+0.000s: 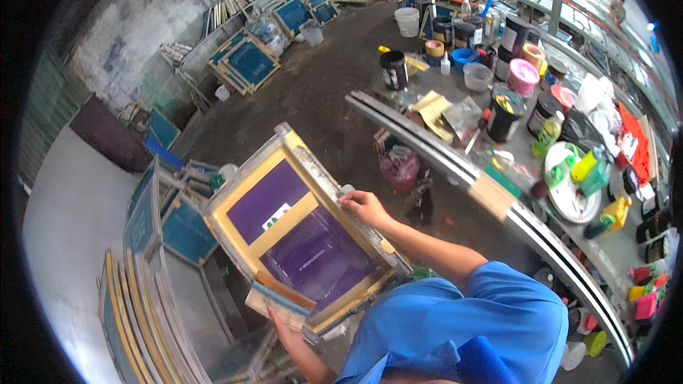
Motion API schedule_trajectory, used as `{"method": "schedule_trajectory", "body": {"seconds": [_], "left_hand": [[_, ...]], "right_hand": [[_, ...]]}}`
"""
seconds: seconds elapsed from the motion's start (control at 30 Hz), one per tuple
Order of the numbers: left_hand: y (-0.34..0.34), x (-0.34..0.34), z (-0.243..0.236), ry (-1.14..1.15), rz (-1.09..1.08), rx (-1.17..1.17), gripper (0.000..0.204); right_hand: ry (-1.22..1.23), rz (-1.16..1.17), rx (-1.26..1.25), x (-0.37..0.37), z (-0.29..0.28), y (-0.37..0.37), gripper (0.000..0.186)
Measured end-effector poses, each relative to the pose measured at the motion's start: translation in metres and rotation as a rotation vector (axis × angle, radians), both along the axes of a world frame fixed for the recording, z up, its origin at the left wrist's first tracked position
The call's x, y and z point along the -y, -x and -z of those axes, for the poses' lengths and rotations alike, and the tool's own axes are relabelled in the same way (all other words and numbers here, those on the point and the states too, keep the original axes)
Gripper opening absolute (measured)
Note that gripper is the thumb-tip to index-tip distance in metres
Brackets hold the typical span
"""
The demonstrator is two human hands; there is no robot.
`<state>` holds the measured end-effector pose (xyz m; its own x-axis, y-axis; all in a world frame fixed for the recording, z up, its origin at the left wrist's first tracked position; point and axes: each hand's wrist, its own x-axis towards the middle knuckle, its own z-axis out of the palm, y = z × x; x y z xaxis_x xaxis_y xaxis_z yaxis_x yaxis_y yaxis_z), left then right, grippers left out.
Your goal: The person uses a squeegee to spread purple ink across a screen printing frame. They repeatedly pull the squeegee from top to bottom to coat the mesh evenly. The person briefly moves the frame to a side station to add more ink from a bottle before returning to the main table to continue the process.
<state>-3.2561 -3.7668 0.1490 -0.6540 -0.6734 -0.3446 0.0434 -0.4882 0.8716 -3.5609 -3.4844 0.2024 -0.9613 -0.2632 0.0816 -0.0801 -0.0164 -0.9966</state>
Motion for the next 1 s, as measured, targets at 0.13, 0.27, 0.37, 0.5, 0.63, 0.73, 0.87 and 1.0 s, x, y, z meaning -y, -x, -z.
{"method": "schedule_trajectory", "body": {"seconds": [0.13,0.27,0.37,0.5,0.63,0.73,0.87,1.0], "left_hand": [[0.097,0.049,-0.016,0.044,0.019,-0.076,0.087],[0.152,0.060,0.003,-0.024,-0.040,-0.090,0.084],[0.207,0.081,0.015,0.238,-0.069,0.043,0.085],[0.303,0.152,0.021,0.456,0.113,-0.070,0.086],[0.421,0.274,0.020,0.106,0.079,-0.163,0.085],[0.511,0.325,0.032,0.275,0.173,-0.061,0.081],[0.631,0.367,0.010,-0.035,0.227,0.080,0.080],[0.786,0.366,-0.012,-0.088,0.335,0.051,0.086]], "right_hand": [[-0.094,-0.065,0.035,0.066,-0.022,0.115,0.026],[-0.127,-0.218,0.042,0.120,-0.020,0.202,0.019],[-0.119,-0.276,-0.112,0.169,-0.009,0.263,0.018],[-0.127,-0.249,-0.168,0.237,-0.008,0.360,0.019],[-0.147,-0.214,-0.036,0.303,-0.035,0.474,0.020],[-0.103,-0.169,-0.068,0.322,-0.045,0.549,0.021],[0.002,-0.039,-0.079,0.309,-0.028,0.616,0.021],[-0.202,0.268,0.031,0.278,-0.011,0.710,0.021]]}}
